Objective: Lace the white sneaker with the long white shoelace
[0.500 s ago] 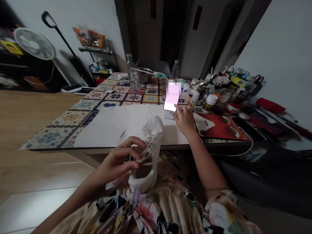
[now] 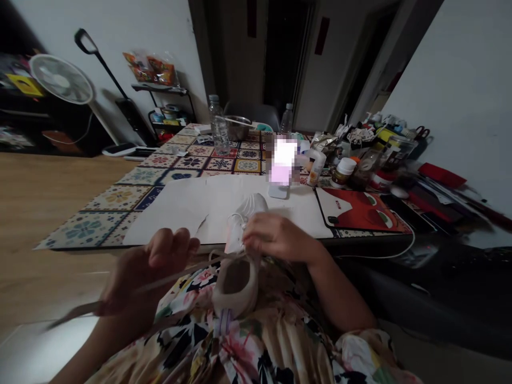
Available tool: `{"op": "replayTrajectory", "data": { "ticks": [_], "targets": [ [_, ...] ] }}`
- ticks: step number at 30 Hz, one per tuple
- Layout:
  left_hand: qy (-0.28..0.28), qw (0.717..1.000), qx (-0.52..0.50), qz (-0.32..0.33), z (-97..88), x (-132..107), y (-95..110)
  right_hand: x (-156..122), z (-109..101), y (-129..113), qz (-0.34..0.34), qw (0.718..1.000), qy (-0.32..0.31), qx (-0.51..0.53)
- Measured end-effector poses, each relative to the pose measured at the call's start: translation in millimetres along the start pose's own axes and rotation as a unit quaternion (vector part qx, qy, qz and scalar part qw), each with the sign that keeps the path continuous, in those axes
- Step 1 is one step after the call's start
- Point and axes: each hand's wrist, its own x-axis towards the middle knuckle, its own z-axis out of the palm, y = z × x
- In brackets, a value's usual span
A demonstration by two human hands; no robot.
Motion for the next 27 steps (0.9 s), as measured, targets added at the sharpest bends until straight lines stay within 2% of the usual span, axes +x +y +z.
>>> {"op": "replayTrajectory", "data": {
  "ticks": [1, 2, 4, 6, 9, 12, 16, 22, 27],
  "targets": [
    [-0.017, 0.997, -0.072, 0.035, -0.2, 1, -1, 5, -6, 16, 0.037, 0.996, 0.056, -0.055],
    [-0.039, 0.987, -0.144, 0.062, 0.8, 2, -2, 10, -12, 33, 0.072, 0.98, 0.121, -0.138],
    [-0.079, 0.965, -0.236, 0.078, 5.8, 3, 0, 20, -25, 70, 0.17, 0.921, 0.199, -0.288],
    [-0.099, 0.956, -0.268, 0.072, 11.9, 2, 4, 28, -36, 103, 0.216, 0.874, 0.231, -0.368],
    [-0.112, 0.951, -0.279, 0.078, 15.9, 2, 9, 35, -45, 134, 0.224, 0.845, 0.252, -0.416],
    [-0.134, 0.953, -0.258, 0.08, 11.7, 7, 14, 38, -46, 148, 0.221, 0.837, 0.257, -0.429],
    [-0.156, 0.945, -0.267, 0.108, 4.4, 17, 16, 39, -46, 154, 0.225, 0.841, 0.245, -0.427],
    [-0.14, 0.949, -0.266, 0.099, 8.0, 17, 18, 28, -43, 152, 0.23, 0.83, 0.284, -0.42],
    [-0.134, 0.958, -0.244, 0.069, 5.0, 12, 18, 10, -29, 145, 0.236, 0.841, 0.232, -0.428]
  ]
}}
